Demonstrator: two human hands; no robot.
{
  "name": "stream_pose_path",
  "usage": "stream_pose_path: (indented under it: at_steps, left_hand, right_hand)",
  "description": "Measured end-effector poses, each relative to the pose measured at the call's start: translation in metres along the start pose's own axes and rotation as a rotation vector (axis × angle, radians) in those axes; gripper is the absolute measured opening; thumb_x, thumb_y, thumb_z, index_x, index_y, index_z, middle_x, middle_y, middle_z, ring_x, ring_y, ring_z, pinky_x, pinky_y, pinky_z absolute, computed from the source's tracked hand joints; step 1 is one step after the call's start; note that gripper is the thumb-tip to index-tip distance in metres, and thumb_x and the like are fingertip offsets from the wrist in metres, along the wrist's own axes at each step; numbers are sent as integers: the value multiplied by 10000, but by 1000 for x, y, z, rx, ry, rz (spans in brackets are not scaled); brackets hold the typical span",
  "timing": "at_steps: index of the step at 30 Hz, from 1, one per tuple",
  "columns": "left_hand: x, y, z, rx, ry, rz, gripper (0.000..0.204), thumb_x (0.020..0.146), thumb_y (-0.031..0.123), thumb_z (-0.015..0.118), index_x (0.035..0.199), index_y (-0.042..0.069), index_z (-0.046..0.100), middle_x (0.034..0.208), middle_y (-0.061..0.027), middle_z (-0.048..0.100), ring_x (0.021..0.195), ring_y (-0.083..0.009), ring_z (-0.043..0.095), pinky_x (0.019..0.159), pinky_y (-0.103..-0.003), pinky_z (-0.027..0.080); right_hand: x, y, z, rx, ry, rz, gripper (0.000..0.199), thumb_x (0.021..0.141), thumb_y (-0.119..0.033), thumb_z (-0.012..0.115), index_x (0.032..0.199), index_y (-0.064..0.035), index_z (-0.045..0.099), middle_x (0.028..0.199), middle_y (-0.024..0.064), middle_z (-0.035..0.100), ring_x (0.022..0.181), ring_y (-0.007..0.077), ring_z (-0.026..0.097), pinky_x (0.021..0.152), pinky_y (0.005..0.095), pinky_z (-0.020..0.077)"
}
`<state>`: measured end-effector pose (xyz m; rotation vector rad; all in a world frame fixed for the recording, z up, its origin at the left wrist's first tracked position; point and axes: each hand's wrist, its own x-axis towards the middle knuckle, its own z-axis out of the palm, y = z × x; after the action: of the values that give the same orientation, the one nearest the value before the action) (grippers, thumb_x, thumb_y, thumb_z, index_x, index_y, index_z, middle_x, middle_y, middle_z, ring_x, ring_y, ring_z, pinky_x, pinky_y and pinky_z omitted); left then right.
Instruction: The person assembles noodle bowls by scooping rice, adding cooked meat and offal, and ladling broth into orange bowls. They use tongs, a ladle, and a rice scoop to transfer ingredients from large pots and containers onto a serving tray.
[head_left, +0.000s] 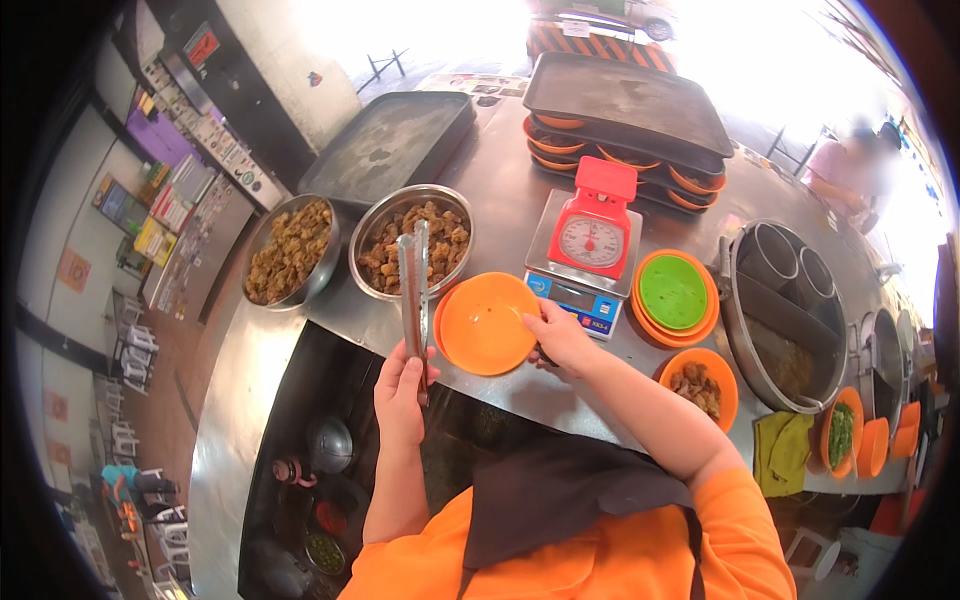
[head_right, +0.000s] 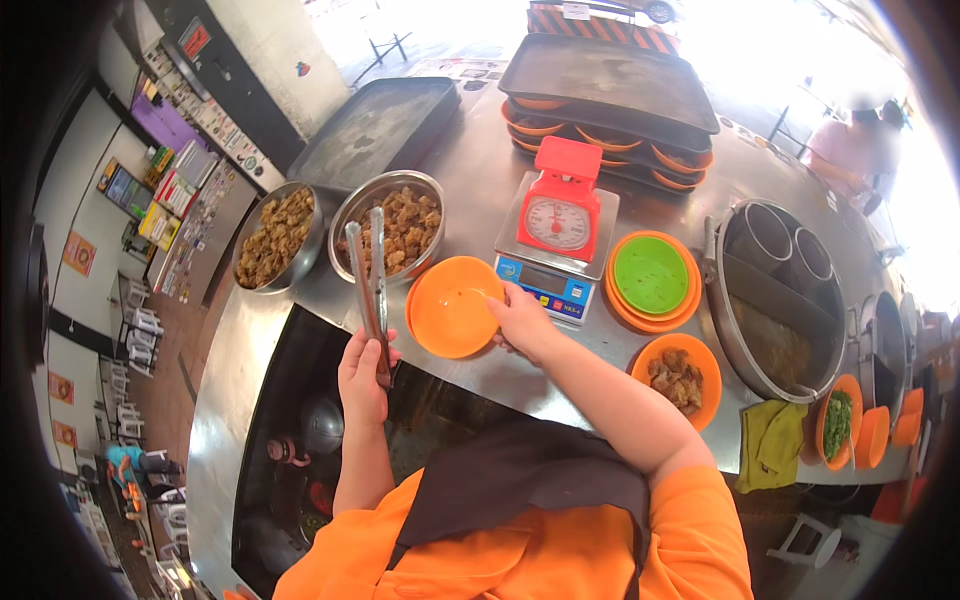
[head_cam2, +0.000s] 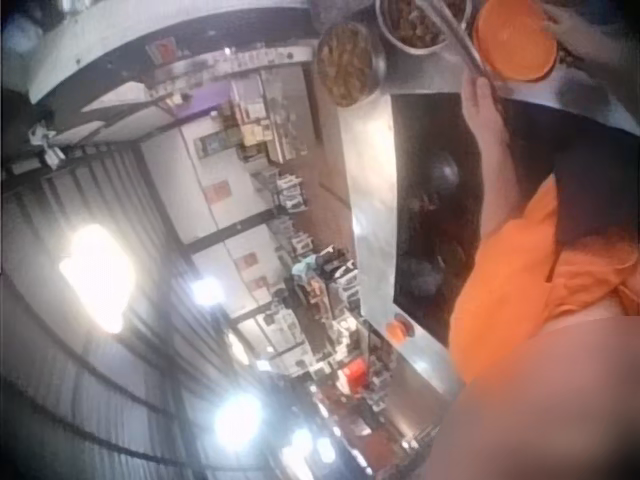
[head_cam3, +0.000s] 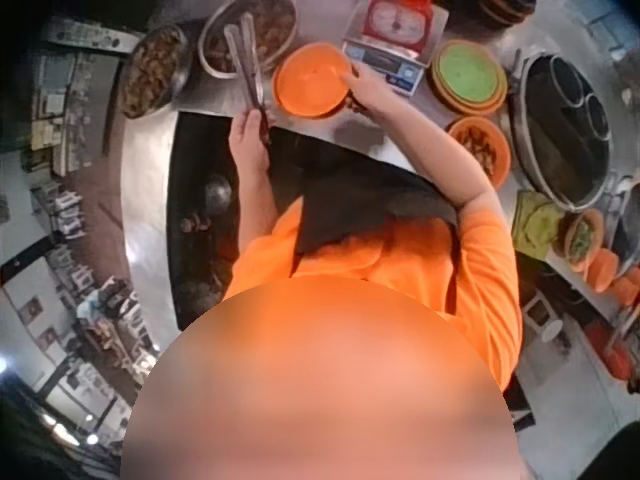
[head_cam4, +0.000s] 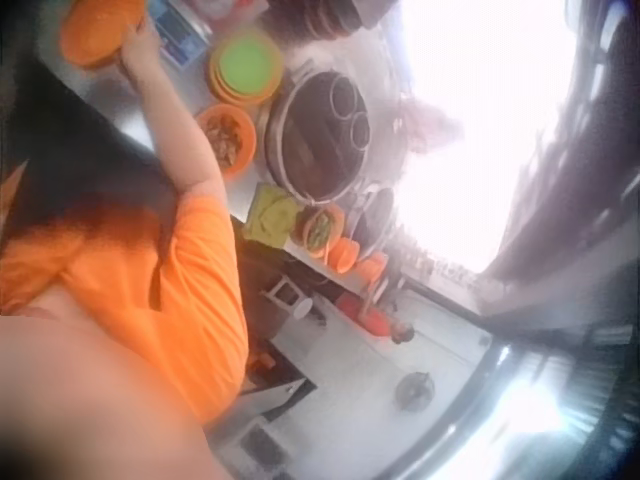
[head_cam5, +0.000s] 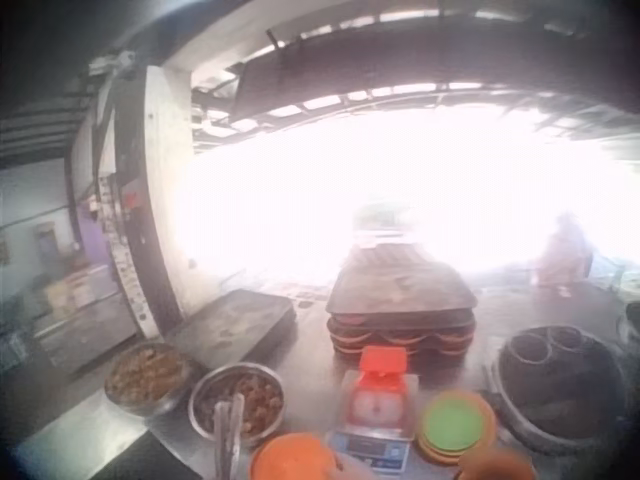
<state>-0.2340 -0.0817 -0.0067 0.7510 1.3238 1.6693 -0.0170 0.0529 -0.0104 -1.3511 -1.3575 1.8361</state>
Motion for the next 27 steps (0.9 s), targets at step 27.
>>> stream_pose_path:
  at_steps: [27]
  left_hand:
    - [17, -27, 181, 104, -891, -101, 398, 979, 132, 534, 1353, -1, 505, 1131, -69, 652, 850, -96, 601, 637, -192, 432]
  right_hand:
    - [-338, 177, -30, -635, 719, 215, 101, 865, -91, 619, 962, -83, 642, 992, 89, 665, 959, 267, 637, 842, 377, 503]
